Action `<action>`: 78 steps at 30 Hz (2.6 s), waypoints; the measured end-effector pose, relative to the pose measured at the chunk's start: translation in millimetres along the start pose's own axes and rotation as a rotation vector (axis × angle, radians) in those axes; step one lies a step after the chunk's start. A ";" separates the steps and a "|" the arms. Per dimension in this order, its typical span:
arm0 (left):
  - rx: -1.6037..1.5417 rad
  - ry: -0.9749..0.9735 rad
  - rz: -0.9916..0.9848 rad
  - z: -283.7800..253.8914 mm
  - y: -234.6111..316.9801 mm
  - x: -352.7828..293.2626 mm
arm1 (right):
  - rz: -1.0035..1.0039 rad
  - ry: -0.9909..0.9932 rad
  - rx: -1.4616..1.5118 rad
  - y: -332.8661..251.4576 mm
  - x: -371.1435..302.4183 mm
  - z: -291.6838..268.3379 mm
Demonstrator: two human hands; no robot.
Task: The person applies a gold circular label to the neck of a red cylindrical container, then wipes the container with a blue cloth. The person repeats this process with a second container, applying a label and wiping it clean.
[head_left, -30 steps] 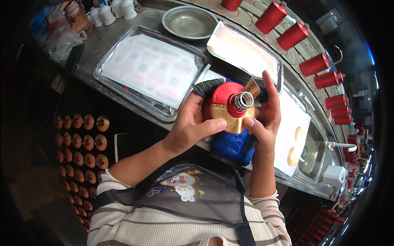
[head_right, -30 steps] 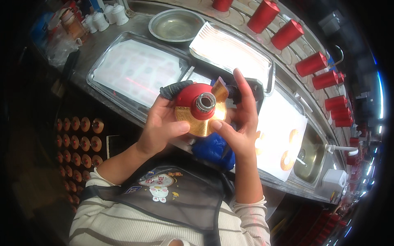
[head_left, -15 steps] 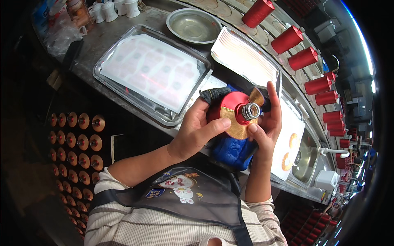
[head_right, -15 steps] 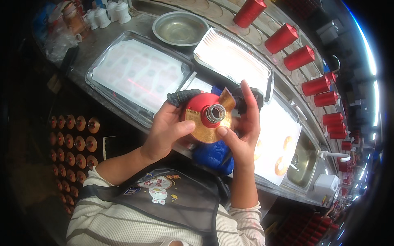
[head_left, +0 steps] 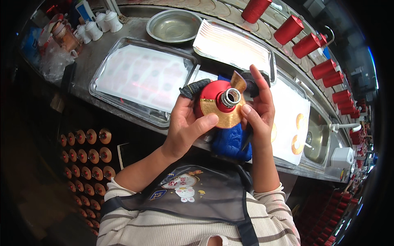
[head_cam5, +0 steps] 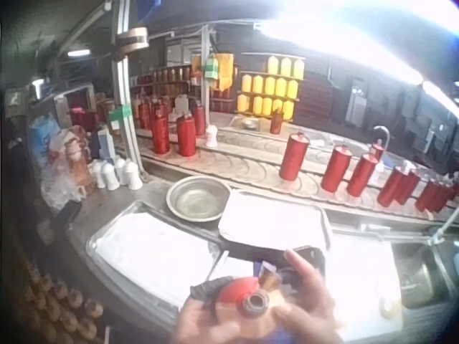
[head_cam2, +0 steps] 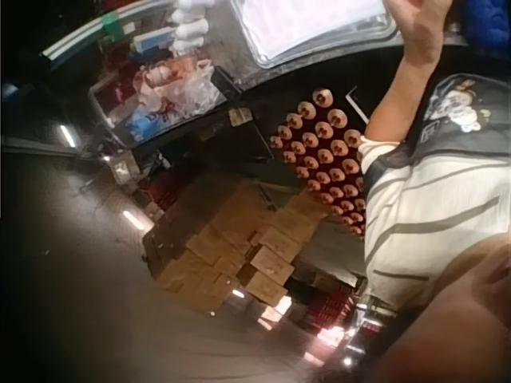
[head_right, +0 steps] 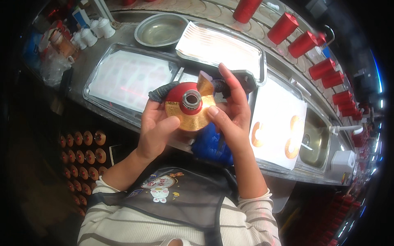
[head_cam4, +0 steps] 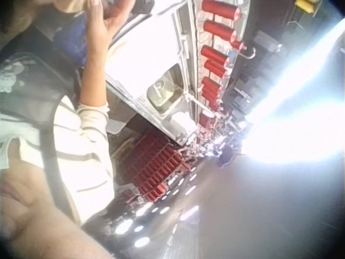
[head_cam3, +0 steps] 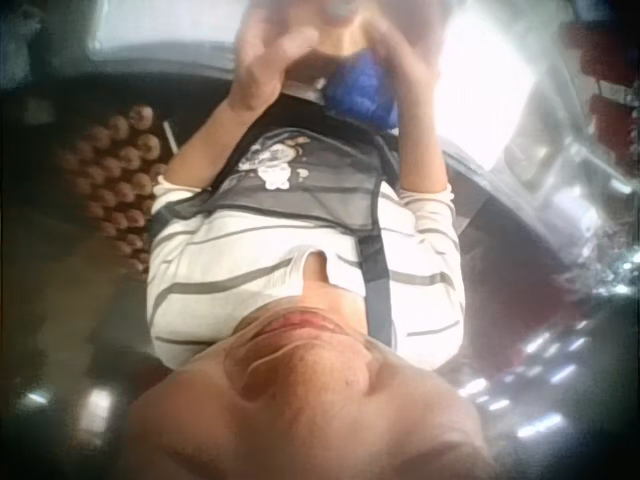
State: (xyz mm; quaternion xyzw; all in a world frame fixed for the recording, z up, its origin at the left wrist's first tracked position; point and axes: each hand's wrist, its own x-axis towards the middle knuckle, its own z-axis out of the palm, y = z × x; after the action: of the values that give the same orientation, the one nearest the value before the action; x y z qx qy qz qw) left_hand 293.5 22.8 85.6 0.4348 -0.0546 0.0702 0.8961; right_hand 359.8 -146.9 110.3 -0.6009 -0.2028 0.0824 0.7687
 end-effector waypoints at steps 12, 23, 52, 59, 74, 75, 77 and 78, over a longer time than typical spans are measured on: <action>0.135 0.050 0.023 -6.5 2.9 -0.6 | 0.027 -0.019 -0.007 9.5 7.9 6.7; 0.145 0.031 0.038 -5.2 2.5 -0.2 | -0.025 -0.101 -0.102 8.4 6.5 0.8; 0.006 -0.001 -0.012 -13.3 3.1 0.8 | -0.001 -0.033 -0.061 7.6 10.6 11.1; -0.018 -0.018 0.003 -13.4 5.1 -0.7 | 0.021 -0.010 -0.115 4.2 11.5 14.1; 0.010 -0.017 -0.007 -21.8 2.4 0.8 | 0.041 0.001 -0.218 0.8 11.0 19.2; 0.009 -0.011 -0.005 -21.5 1.8 1.0 | 0.039 0.006 -0.217 1.0 10.8 19.1; 0.007 0.008 0.010 -19.9 1.9 0.9 | 0.038 0.016 -0.202 1.2 11.0 20.9; 0.002 0.022 0.027 -18.9 1.8 1.2 | 0.038 0.021 -0.192 0.9 11.6 22.4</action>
State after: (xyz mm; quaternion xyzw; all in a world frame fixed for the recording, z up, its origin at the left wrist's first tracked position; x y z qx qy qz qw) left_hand 295.1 38.9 75.5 0.4340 -0.0506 0.0869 0.8953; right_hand 361.2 -122.4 116.3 -0.6765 -0.1903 0.0710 0.7079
